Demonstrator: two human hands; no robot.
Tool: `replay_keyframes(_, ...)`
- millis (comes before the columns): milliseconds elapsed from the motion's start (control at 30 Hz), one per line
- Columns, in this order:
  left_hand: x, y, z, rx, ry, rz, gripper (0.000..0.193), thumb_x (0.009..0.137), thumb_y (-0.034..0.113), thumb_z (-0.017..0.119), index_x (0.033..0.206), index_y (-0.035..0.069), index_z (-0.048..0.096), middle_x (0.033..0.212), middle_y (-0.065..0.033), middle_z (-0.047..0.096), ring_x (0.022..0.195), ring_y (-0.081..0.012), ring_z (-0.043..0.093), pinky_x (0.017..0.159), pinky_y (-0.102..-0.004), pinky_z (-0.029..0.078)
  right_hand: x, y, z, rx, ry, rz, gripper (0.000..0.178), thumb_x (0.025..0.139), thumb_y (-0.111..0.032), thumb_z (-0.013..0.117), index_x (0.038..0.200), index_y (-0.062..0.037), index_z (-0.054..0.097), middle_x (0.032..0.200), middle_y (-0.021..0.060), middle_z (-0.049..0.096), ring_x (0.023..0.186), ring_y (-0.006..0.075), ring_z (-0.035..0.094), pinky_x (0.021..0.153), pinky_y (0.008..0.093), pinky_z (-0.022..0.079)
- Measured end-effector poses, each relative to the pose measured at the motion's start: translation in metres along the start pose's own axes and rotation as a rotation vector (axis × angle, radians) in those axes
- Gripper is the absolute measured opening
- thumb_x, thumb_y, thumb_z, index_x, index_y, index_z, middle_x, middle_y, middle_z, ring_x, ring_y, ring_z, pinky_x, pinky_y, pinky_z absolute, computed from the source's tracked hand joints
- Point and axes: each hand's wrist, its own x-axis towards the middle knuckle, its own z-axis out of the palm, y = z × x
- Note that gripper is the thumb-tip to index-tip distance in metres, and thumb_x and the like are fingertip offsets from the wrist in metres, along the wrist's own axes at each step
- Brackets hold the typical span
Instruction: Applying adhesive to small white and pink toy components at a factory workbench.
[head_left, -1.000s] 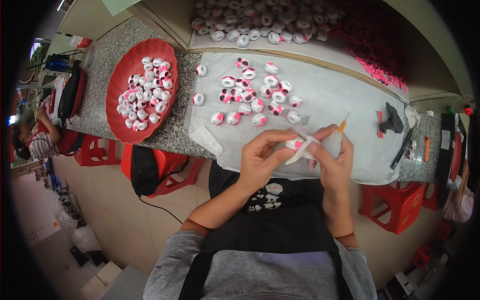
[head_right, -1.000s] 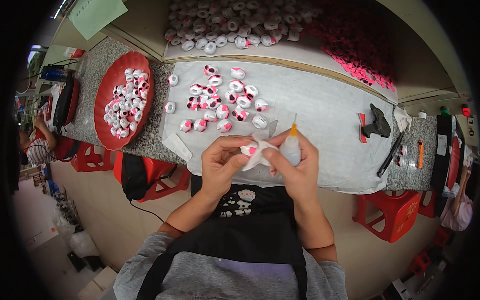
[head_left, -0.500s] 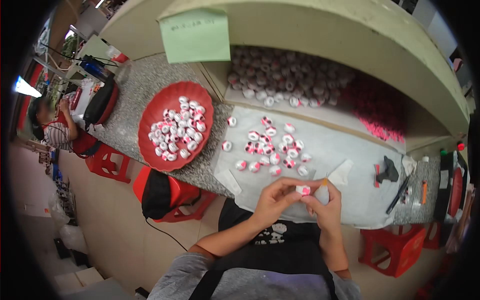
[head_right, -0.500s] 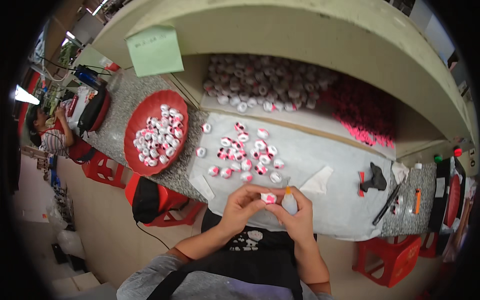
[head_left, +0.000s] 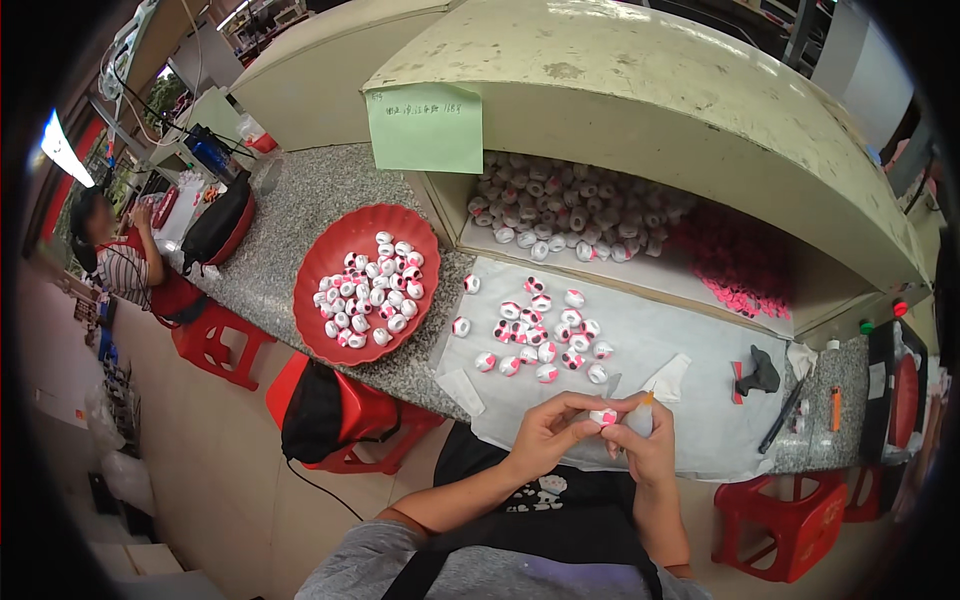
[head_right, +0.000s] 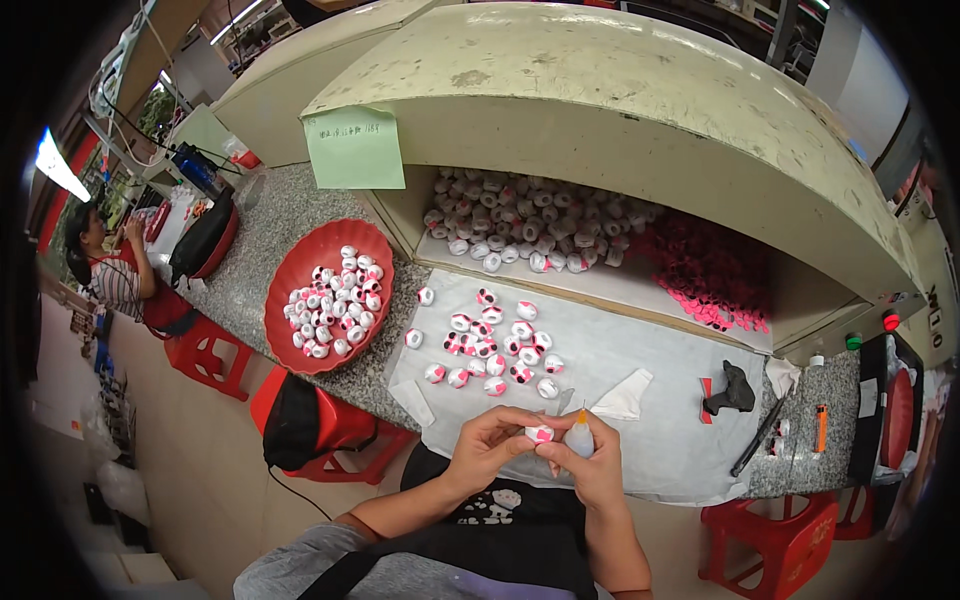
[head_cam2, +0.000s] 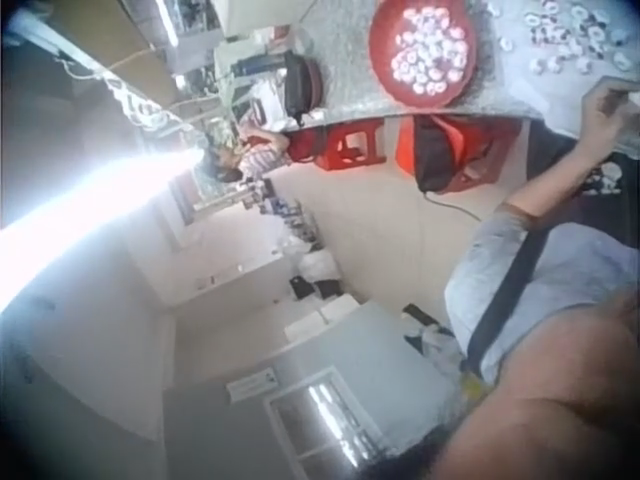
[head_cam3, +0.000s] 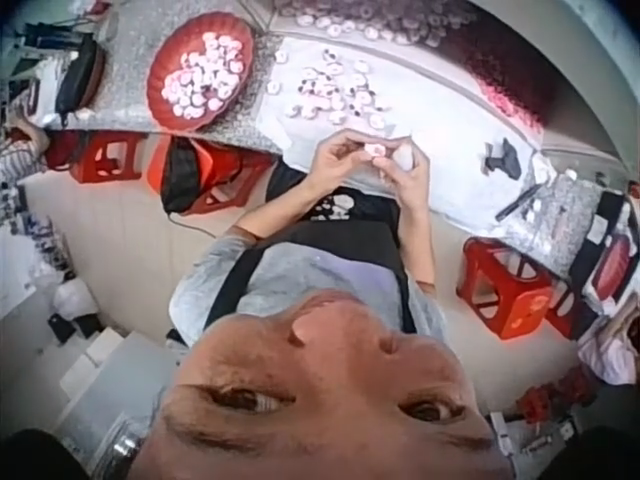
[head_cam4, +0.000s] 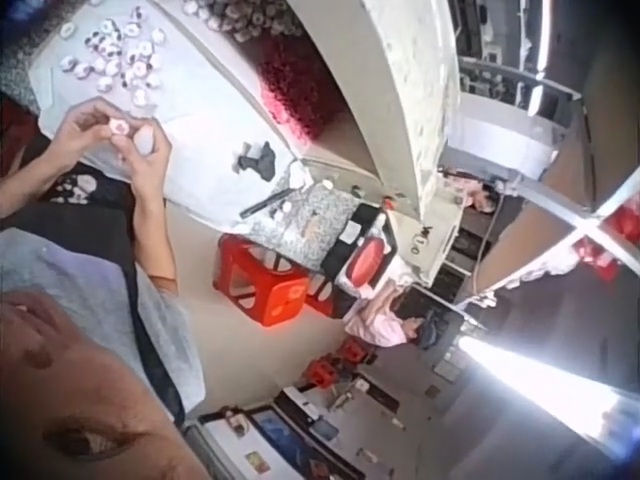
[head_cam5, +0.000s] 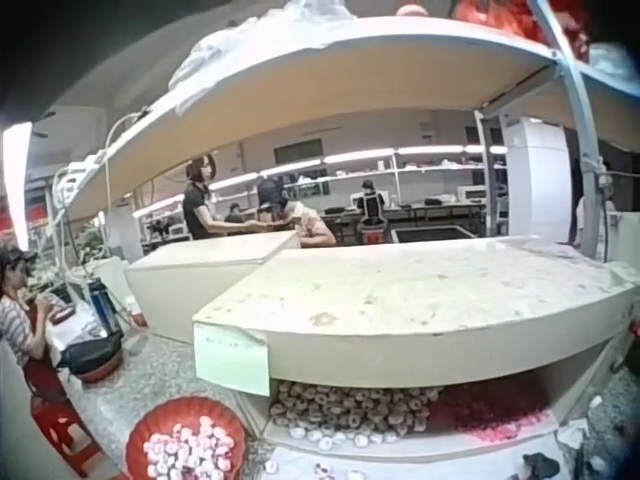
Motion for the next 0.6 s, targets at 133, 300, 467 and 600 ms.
replay_keyframes(133,0.004,0.009,0.001,0.003,-0.013,0.019,0.021,0.076,0.004,0.051,0.096,0.0,0.048,0.101,-0.0114,0.049,0.093,-0.0161,0.047,0.082,-0.0308,0.037,0.001,-0.006,0.006,-0.009,0.012,-0.003,0.022,0.063,0.004,0.058,0.084,0.0026,0.051,0.062,0.0088,0.052,0.045,0.0113,0.047,0.036,0.0199,0.036)
replay_keyframes(300,0.012,0.037,0.009,0.066,-0.038,0.099,0.023,0.074,-0.001,0.052,0.096,-0.001,0.047,0.099,-0.0124,0.049,0.093,-0.0175,0.047,0.082,-0.0309,0.036,0.005,-0.024,0.02,0.09,-0.044,-0.094,0.023,0.067,0.005,0.056,0.089,0.0036,0.053,0.063,0.0068,0.051,0.048,0.0088,0.046,0.04,0.0185,0.037)
replay_keyframes(467,0.017,0.045,0.005,0.212,-0.063,0.257,0.027,0.071,-0.004,0.054,0.097,-0.001,0.047,0.098,-0.0129,0.05,0.095,-0.0187,0.047,0.083,-0.0313,0.035,0.009,-0.031,0.032,0.034,-0.054,-0.161,0.022,0.068,0.004,0.055,0.09,0.0036,0.053,0.064,0.0071,0.051,0.048,0.0092,0.047,0.04,0.0188,0.038)
replay_keyframes(600,0.012,0.046,0.008,0.226,-0.02,0.292,0.028,0.071,-0.004,0.054,0.097,-0.001,0.046,0.098,-0.0131,0.05,0.095,-0.0193,0.047,0.083,-0.0309,0.034,0.008,-0.027,0.035,0.009,-0.033,-0.185,0.022,0.066,0.001,0.054,0.087,0.0043,0.05,0.069,0.0119,0.053,0.045,0.0124,0.048,0.036,0.021,0.038)
